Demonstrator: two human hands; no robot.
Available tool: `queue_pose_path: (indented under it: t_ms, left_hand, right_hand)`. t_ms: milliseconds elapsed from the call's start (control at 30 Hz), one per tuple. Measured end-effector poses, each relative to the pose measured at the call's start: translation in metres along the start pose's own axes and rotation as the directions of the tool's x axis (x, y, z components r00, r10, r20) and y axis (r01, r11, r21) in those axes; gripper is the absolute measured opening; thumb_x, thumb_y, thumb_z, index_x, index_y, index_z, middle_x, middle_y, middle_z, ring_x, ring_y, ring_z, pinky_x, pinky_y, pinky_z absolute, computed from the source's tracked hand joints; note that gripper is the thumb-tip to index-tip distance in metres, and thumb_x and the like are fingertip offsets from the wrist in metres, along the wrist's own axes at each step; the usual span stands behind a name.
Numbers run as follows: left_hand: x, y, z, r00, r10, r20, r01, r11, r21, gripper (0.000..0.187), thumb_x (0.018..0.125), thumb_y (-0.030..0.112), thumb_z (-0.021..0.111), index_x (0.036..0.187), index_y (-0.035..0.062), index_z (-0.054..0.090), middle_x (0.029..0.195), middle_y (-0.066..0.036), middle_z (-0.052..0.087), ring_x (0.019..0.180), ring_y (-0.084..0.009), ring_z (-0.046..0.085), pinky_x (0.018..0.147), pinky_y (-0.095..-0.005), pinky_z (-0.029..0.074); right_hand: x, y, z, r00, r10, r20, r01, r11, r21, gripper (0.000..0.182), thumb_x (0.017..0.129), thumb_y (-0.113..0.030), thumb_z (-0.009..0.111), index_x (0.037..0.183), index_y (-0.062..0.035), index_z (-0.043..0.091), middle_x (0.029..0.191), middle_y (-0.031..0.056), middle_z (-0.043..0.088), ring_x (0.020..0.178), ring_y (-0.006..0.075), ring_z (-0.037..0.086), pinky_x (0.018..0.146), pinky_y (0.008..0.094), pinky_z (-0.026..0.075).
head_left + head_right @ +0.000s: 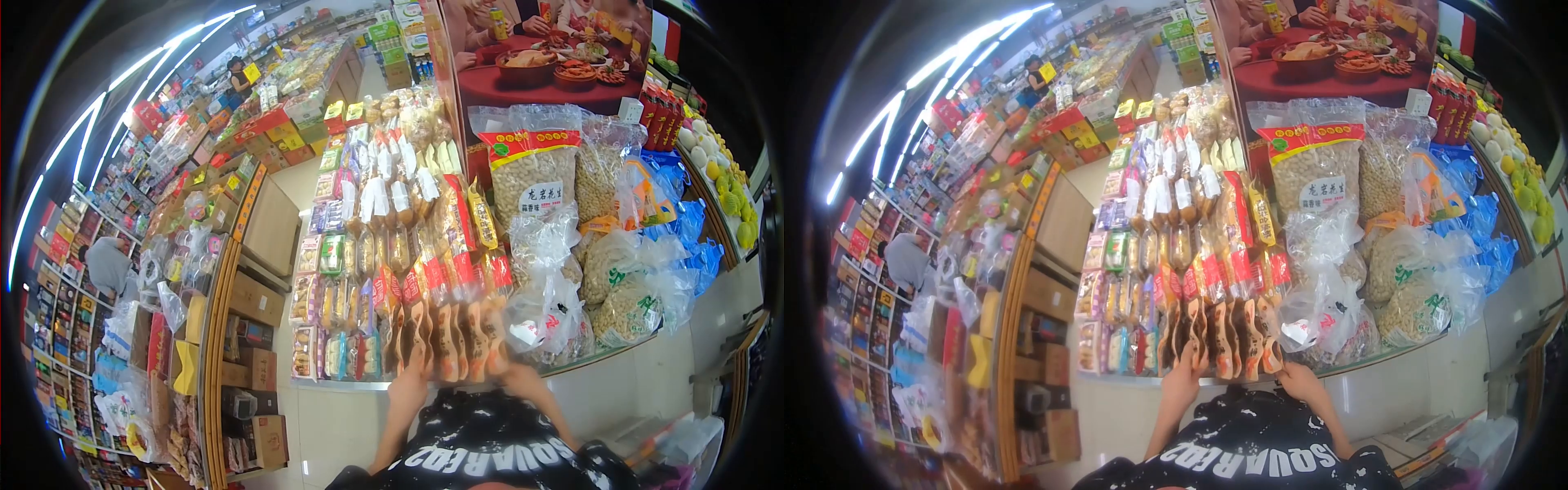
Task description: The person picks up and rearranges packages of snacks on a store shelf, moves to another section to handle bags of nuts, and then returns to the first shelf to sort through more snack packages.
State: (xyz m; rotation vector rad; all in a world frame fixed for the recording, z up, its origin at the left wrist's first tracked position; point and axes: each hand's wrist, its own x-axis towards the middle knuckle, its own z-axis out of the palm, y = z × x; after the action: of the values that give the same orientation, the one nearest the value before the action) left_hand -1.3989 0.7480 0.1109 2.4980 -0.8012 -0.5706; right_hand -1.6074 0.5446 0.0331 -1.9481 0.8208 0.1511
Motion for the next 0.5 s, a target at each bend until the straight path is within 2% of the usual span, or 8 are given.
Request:
queue_pose_path:
  t_ms: [167,233,267,333,433,500]
  left_hand:
    - [0.001,-0.012,0.004,0.999,0.031,-0.030,-0.030,0.999,0.032,0.057,0.090,0.022,0.056,0.144,0.0179,0.038,0.098,-0.020,0.068,0.087,-0.0417,0.065,0.073,-0.0513,0.050]
    - [0.004,-0.014,0.002,0.996,0.061,0.066,-0.062,0.998,0.010,0.058,0.089,0.025,0.059,0.143,0.0172,0.039,0.093,-0.019,0.068,0.085,-0.0406,0.065,0.073,-0.0505,0.050]
    - [0.003,-0.018,0.005,0.996,0.059,0.064,-0.060,0.998,0.009,0.058,0.089,0.025,0.059,0.143,0.0172,0.039,0.093,-0.019,0.068,0.085,-0.0406,0.065,0.073,-0.0505,0.050]
    - [0.004,-0.023,0.007,0.989,0.121,0.085,-0.127,0.989,0.074,0.068,0.084,0.028,0.071,0.144,0.0198,0.039,0.087,-0.014,0.070,0.080,-0.0351,0.067,0.070,-0.0430,0.051]
    - [0.001,-0.008,-0.003,0.994,0.071,0.081,-0.075,0.997,0.035,0.078,0.080,0.032,0.075,0.145,0.0153,0.036,0.087,-0.013,0.070,0.082,-0.0334,0.067,0.071,-0.0418,0.051]
    - [0.007,-0.008,0.002,0.995,0.079,0.065,-0.083,0.995,0.054,0.078,0.081,0.031,0.074,0.146,0.0137,0.034,0.089,-0.013,0.070,0.083,-0.0335,0.067,0.072,-0.0417,0.051]
  right_hand:
    - [-0.003,-0.012,-0.003,1.000,0.006,0.000,-0.006,1.000,0.004,0.034,0.091,-0.030,0.053,0.107,-0.0023,0.064,0.100,0.0258,0.065,0.098,0.0435,0.061,0.086,0.0469,0.048]
    - [-0.001,-0.010,-0.001,1.000,-0.016,0.001,0.016,1.000,-0.007,0.034,0.089,-0.029,0.053,0.106,-0.0014,0.064,0.100,0.0259,0.065,0.098,0.0435,0.061,0.086,0.0472,0.048]
    - [-0.002,-0.010,0.000,1.000,-0.018,0.002,0.018,1.000,-0.009,0.034,0.089,-0.029,0.053,0.106,-0.0014,0.064,0.100,0.0259,0.065,0.098,0.0435,0.061,0.086,0.0472,0.048]
    - [-0.001,-0.014,-0.003,1.000,-0.028,-0.002,0.028,0.996,-0.085,0.034,0.089,-0.028,0.053,0.105,-0.0006,0.065,0.099,0.0260,0.065,0.097,0.0435,0.061,0.086,0.0475,0.047]
    - [-0.002,-0.014,-0.002,0.999,-0.028,-0.018,0.026,0.996,-0.081,0.035,0.089,-0.029,0.052,0.104,0.0001,0.064,0.099,0.0257,0.065,0.097,0.0438,0.061,0.086,0.0479,0.047]
    - [-0.003,-0.016,-0.003,0.999,-0.035,-0.022,0.033,0.996,-0.080,0.035,0.090,-0.029,0.052,0.104,0.0001,0.064,0.099,0.0256,0.065,0.097,0.0439,0.061,0.086,0.0479,0.047]
